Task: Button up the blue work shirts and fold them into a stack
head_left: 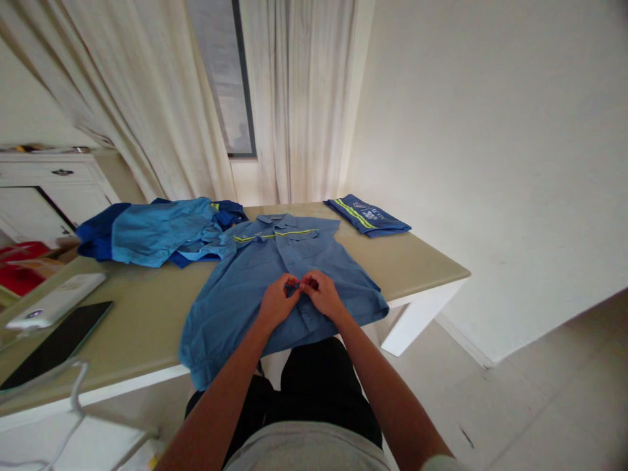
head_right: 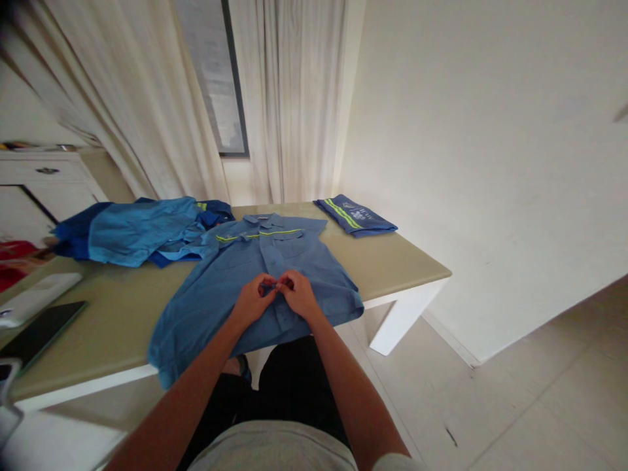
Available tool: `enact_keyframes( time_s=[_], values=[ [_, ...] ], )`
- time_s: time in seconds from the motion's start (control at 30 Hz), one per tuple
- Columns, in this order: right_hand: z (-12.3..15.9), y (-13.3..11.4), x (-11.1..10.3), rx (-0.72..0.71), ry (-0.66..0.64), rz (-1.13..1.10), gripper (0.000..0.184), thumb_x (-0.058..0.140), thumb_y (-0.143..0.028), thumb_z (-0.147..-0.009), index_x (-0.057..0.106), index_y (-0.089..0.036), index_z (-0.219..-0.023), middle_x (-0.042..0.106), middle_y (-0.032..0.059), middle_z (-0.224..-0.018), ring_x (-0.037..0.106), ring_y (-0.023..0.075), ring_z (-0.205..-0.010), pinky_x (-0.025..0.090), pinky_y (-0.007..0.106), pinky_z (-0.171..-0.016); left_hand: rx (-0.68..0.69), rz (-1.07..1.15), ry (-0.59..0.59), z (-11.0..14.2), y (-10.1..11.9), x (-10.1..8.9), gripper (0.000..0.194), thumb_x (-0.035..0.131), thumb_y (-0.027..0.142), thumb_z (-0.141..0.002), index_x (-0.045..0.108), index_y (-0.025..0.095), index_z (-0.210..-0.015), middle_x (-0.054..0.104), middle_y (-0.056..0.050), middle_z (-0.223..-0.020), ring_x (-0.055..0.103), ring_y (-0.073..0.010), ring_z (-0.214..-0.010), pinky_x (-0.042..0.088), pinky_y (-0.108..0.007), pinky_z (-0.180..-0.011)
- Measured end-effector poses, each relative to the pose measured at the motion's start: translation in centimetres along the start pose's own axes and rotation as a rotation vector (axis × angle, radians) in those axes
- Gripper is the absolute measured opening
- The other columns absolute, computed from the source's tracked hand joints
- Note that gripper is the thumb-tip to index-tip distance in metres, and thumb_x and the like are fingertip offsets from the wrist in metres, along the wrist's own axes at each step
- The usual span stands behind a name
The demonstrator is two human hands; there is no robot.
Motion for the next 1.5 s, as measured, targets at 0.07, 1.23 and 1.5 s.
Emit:
enact_keyframes(
  time_s=[0.07, 1.23, 1.5],
  values=[
    [0.0, 0.1, 0.0, -0.002, -0.009, 0.005, 0.005, 0.068, -0.016, -0.085, 0.066, -0.021, -0.085, 0.065, -0.0015, -0.079, 0.055, 0.0153, -0.070, 0.045, 0.028, -0.070, 0.007, -0.011, -0.008, 0.0, -0.1, 0.0, 0.015, 0.063, 0.032, -0.088, 0.066, 0.024, -0.100, 0.073, -0.002, -0.095, 0.056, -0.0149, -0.061, 0.044, -0.031, -0.063],
    [2.5, 0.8, -4.7, 0.067, 0.248, 0.044, 0.028, 0.057, -0.041, -0.098, 0.068, -0.022, -0.115, 0.074, 0.0097, -0.109, 0.069, 0.0251, -0.099, 0.057, 0.041, -0.088, 0.070, -0.158, -0.089, 3.0, -1.1, -3.6, 0.043, 0.042, 0.040, -0.103, 0.061, 0.029, -0.141, 0.072, -0.007, -0.134, 0.068, -0.0262, -0.122, 0.050, -0.042, -0.109],
    [9.3, 4.2, -12.2, 0.030, -0.044, 0.779, 0.054, 0.050, -0.051, -0.104, 0.056, -0.025, -0.151, 0.050, 0.0118, -0.159, 0.049, 0.0323, -0.145, 0.038, 0.054, -0.119, 0.014, -0.701, 0.042, 11.0, -6.2, -10.2, 0.065, 0.049, 0.060, -0.095, 0.057, 0.025, -0.150, 0.047, -0.013, -0.162, 0.043, -0.0374, -0.150, 0.032, -0.060, -0.123]
  ],
)
Point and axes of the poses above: each hand's wrist, its own z-axis away from the middle knuckle, its own x-axis out of the palm, y = z × x, the point moved 1 cm from there along -z, towards the middle knuckle
